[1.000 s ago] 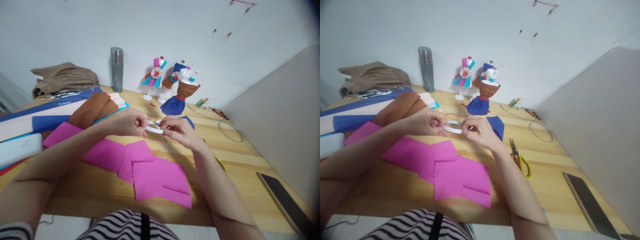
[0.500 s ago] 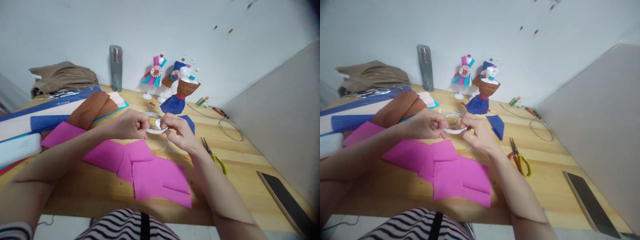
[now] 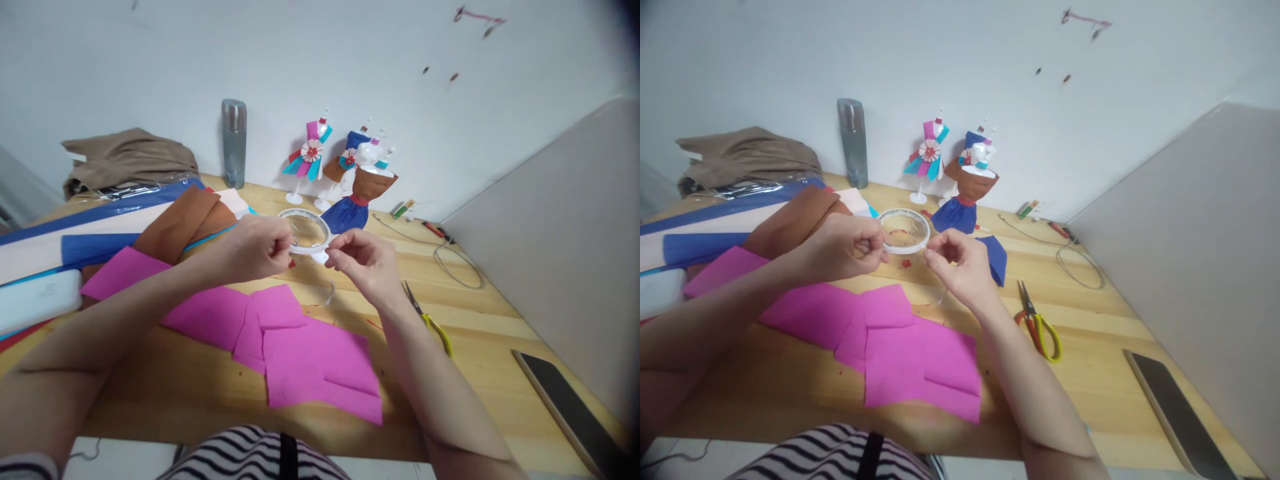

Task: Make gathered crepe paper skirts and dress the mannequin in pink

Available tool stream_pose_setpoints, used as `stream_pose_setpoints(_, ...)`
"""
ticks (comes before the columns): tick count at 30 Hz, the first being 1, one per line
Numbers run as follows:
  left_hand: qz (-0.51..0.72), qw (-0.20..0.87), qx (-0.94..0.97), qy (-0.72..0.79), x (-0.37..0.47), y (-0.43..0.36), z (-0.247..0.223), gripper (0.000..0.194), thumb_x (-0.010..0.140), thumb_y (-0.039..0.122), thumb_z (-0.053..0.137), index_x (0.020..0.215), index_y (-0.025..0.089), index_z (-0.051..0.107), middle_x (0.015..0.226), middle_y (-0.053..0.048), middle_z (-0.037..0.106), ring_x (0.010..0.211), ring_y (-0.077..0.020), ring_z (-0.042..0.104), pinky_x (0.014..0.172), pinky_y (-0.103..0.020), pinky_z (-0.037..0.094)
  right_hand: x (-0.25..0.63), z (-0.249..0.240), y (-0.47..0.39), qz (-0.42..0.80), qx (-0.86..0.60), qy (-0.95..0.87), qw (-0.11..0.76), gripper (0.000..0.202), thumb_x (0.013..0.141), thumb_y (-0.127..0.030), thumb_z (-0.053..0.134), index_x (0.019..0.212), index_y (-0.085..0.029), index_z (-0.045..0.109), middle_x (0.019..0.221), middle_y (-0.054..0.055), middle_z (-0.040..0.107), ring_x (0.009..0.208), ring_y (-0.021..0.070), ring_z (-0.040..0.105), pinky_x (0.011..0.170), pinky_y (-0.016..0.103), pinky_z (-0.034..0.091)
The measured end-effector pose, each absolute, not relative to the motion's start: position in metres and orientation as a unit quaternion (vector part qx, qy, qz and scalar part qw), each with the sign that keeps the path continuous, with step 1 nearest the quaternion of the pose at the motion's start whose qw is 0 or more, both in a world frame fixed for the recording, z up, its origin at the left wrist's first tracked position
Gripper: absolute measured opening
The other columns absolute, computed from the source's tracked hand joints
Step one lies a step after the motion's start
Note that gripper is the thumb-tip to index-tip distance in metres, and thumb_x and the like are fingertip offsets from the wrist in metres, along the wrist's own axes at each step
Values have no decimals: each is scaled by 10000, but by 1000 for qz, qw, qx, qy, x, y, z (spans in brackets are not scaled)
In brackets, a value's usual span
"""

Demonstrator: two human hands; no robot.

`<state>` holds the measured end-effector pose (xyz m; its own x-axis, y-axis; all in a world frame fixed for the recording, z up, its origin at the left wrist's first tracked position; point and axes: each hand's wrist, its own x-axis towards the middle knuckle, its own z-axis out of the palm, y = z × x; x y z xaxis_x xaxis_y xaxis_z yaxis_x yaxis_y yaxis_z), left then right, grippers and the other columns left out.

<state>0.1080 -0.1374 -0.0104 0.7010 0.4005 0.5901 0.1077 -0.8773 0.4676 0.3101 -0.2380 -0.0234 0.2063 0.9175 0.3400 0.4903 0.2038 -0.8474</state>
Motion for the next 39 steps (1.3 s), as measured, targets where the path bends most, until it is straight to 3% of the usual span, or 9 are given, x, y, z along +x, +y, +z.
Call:
stream_pose_setpoints(8,301,42,945,125,109,-148,-12,122,735,84,453,664,177,489,702,-17,648,673,-133,599,575,-230,397,300,-23,-235,281,-587,-513,560,134,704,-272,679,644,-174,610,523,14,644,465,117,580,479,245,466)
stream_pose_setpoints(14,269,-48,953,134,111,-158,-12,165,744,51,430,661,183,485,631,-16,536,591,-141,501,527,-261,348,298,-22,-234,285,-596,-487,572,69,627,-211,659,607,-170,608,490,-3,630,440,110,574,465,228,450)
stream_pose_setpoints(21,282,-119,948,90,110,-164,-14,198,772,25,408,696,149,542,664,-29,563,606,-146,532,548,-258,392,298,-27,-232,271,-606,-492,564,43,589,-177,598,559,-179,567,457,-31,581,418,89,528,443,208,391)
stream_pose_setpoints(25,303,21,947,103,108,-153,-8,148,722,42,480,634,147,534,637,-24,605,593,-133,559,525,-238,383,307,-28,-230,283,-596,-511,551,37,561,-172,562,532,-192,550,437,-39,551,409,90,494,433,214,372)
stream_pose_setpoints(29,282,375,872,138,99,-128,4,152,696,112,591,567,148,519,582,-31,636,627,-143,654,491,-183,410,327,-27,-227,276,-586,-530,547,66,540,-164,553,484,-197,542,427,-35,526,405,82,437,417,215,319)
stream_pose_setpoints(32,282,598,740,124,91,-105,8,185,681,210,708,601,124,565,655,-43,680,492,-110,625,453,-185,444,346,-30,-223,275,-599,-524,539,83,534,-159,563,466,-200,536,417,-30,510,409,84,421,419,221,301)
stream_pose_setpoints(36,361,723,586,60,87,-89,7,231,599,232,768,603,115,567,621,18,650,422,-17,520,392,-101,387,366,-44,-215,289,-620,-498,533,71,537,-183,560,479,-202,525,410,-32,497,396,84,413,420,224,315)
stream_pose_setpoints(39,400,764,506,27,86,-91,10,136,586,124,709,674,113,606,634,42,640,411,31,459,389,-31,374,369,-58,-208,298,-636,-485,521,64,545,-205,549,495,-201,509,421,-32,496,393,82,411,422,224,328)
